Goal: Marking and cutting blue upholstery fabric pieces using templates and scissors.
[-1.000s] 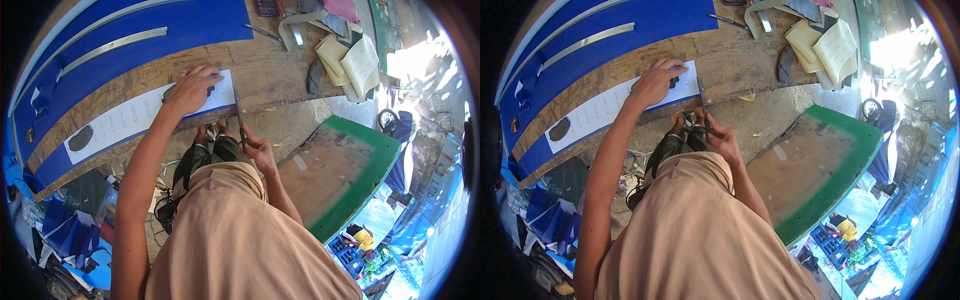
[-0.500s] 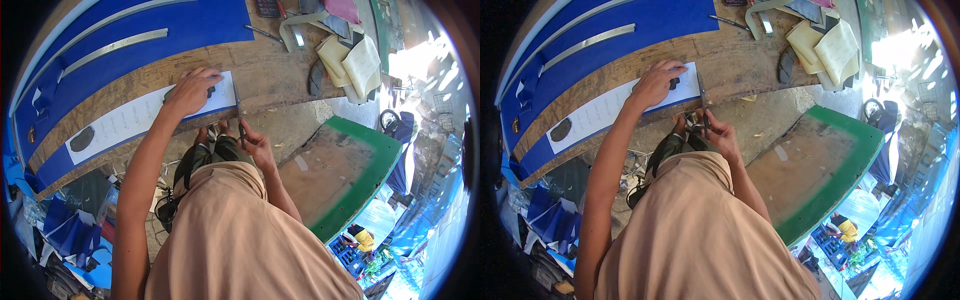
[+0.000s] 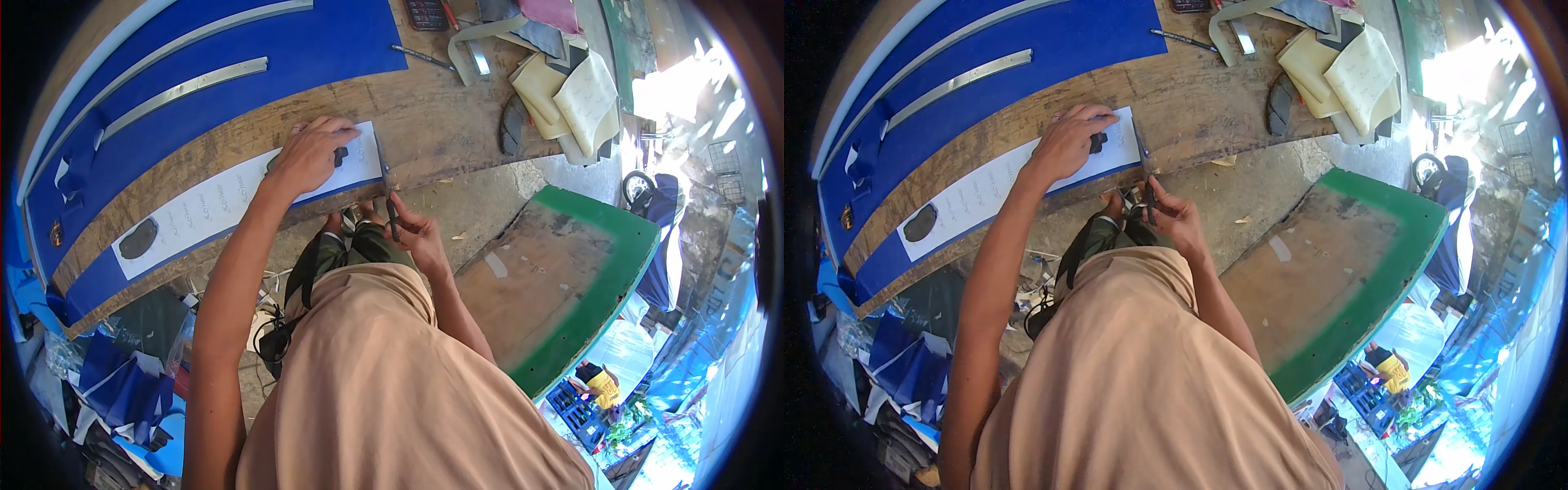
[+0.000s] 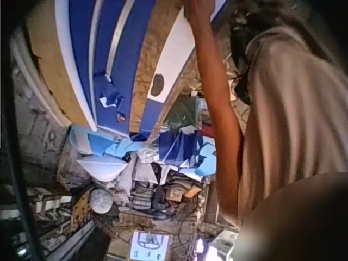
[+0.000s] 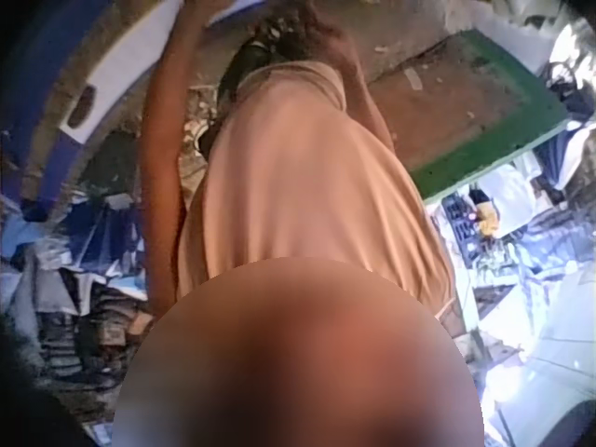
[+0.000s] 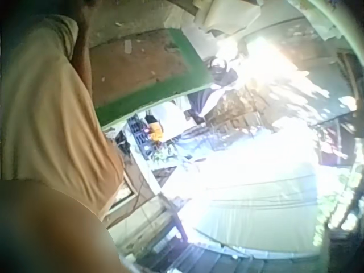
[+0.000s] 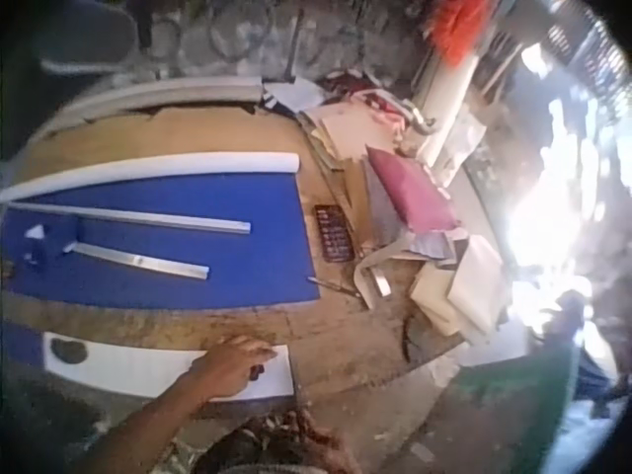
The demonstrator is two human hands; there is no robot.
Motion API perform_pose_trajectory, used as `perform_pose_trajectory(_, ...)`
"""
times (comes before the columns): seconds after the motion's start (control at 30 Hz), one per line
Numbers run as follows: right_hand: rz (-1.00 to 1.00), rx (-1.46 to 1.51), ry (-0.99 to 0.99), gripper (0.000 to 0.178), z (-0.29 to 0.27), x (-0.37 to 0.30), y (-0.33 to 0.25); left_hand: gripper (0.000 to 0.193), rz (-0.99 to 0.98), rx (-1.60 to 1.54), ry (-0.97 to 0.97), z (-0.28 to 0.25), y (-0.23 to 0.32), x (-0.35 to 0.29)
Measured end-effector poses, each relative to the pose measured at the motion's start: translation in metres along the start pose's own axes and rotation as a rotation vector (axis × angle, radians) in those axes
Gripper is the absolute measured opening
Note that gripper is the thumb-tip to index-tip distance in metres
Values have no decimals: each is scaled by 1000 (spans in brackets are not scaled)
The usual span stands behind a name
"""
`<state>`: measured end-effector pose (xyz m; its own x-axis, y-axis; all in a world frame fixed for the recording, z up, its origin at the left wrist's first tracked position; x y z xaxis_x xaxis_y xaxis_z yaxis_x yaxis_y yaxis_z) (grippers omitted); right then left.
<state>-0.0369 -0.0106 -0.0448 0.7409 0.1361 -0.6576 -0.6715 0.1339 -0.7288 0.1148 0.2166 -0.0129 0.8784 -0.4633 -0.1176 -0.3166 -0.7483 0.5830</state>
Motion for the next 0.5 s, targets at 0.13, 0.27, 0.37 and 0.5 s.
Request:
perform_pose_trajectory(0.13, 8, 32, -1, 62, 0, -1, 1, 51, 13, -5, 13, -1, 2, 0)
perform_pose_trajectory(0.27, 22, 28, 24, 61, 1, -1, 5, 54, -1, -11, -39, -1, 2, -1)
perform_pose_trajectory(0.37, 16, 99, 76, 59, 4, -8, 9, 51, 6, -80, 17, -5, 6, -4)
perform_pose_trajectory(0.5, -61, 214, 331, 59, -16, -66, 14, 51, 18, 40, 138, -20, 8, -22)
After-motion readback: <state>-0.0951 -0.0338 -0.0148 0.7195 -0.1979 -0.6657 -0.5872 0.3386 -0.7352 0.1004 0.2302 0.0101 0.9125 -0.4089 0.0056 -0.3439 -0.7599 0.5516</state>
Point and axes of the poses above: each hand's wrist, its own x-axis towards the middle knuckle, its own z-axis out of the palm, y = z × x, the point moved 5 cm from there along x, towards the middle knuckle, and after that the axes turned 2 degrees about y, right-handed, at the moved point
